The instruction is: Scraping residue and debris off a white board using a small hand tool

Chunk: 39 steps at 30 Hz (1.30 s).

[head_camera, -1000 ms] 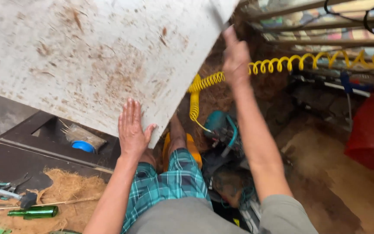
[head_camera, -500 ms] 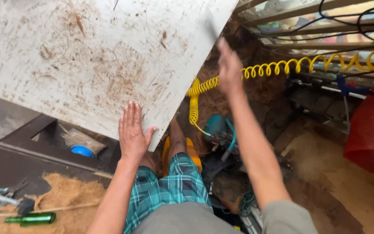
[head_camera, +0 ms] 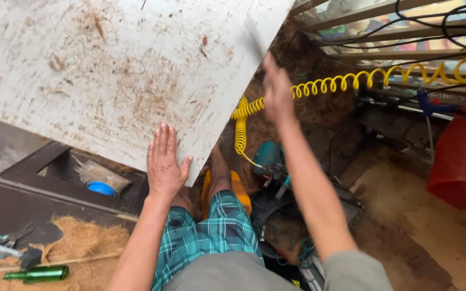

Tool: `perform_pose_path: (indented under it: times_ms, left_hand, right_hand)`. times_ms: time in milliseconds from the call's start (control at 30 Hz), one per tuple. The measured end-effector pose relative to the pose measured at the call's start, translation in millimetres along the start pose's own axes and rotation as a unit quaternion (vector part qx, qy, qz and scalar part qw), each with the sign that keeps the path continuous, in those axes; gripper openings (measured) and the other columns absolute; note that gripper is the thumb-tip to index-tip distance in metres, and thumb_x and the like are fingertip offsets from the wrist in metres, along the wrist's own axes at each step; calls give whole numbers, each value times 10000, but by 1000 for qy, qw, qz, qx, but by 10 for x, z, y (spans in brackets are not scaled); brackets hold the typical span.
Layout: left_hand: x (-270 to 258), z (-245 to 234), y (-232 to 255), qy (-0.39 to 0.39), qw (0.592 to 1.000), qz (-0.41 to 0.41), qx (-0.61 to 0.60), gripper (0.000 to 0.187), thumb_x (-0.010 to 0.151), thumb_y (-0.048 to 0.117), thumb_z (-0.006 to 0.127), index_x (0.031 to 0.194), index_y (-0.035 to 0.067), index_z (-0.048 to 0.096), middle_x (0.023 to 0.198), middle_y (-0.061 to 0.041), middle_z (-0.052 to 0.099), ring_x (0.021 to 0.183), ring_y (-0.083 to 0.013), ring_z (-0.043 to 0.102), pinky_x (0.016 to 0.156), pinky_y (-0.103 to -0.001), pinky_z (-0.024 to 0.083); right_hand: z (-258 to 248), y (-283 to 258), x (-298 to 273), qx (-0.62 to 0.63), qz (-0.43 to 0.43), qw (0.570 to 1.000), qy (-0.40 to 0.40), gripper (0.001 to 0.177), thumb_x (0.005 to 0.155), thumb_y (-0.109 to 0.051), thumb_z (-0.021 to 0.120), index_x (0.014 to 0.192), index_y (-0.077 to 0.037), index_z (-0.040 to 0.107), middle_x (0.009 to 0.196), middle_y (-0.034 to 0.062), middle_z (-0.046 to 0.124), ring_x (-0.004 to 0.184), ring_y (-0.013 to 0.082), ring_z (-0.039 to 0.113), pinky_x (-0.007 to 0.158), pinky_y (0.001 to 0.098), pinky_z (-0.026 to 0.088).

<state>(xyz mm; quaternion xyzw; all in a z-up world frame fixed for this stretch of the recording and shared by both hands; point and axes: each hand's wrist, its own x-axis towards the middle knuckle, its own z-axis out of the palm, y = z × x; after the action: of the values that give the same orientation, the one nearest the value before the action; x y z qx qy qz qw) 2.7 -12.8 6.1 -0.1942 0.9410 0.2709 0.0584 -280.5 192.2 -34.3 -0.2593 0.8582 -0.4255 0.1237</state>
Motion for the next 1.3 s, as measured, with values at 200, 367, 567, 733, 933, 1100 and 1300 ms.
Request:
perform_pose_path:
  times_ms: [200,367,567,733,933,1100,1300]
  left_hand:
    - [28,26,9,-33,998,-44,-27,898,831,304,706,1585,108,260,1654,-139,211,1513,-322,190,1203,-485,177]
    - [-2,77,-28,-28,999,-25,-15,916,834,309,714,1591,96,243,1662,-140,182,1515,-336,178,1202,-492,174]
    - [19,51,-48,-22,1000,-10,-13,912,834,319,718,1589,93,259,1662,-139,184,1511,-344,195,1197,-494,194]
    - [3,35,-62,-8,1000,-7,-11,917,819,307,725,1586,93,269,1651,-152,218,1503,-352,226,1195,-495,203]
    - [40,95,-86,-3,1000,4,-7,935,804,310,746,1585,91,282,1650,-154,222,1496,-368,238,1186,-510,220]
    - [6,33,-14,10,999,12,-33,948,776,268,768,1576,80,294,1623,-202,263,1464,-420,290,1161,-557,256]
    - [20,97,-91,-3,1000,-1,-5,931,795,314,738,1582,99,290,1653,-136,230,1501,-345,245,1188,-499,224]
  right_hand:
    - [72,-90,-2178,-5,115,993,-40,468,985,-106,515,1434,-224,573,837,104,649,810,285,661,810,393,522]
    - [-224,59,-103,-8,26,999,43,436,1060,-92,462,1491,-161,465,1290,166,617,1235,317,574,1082,441,440]
    - [134,-215,-928,20,5,999,27,462,996,-60,427,1449,-81,518,1269,234,631,1200,391,588,1061,460,444]
    - [85,-455,-2093,-3,109,991,-76,453,963,-70,514,1407,-126,584,1246,103,685,1149,270,647,1021,383,488]
    - [-179,-108,90,-80,-7,990,117,419,1043,-127,528,1452,-216,542,1214,133,675,1156,303,635,1034,399,471]
    - [164,-672,-797,-56,24,998,27,436,1028,-182,425,1436,-112,562,895,290,591,890,476,595,738,482,462]
    - [309,-652,-2419,45,227,971,-50,315,989,-185,522,1250,-66,654,821,86,767,776,278,724,764,404,545]
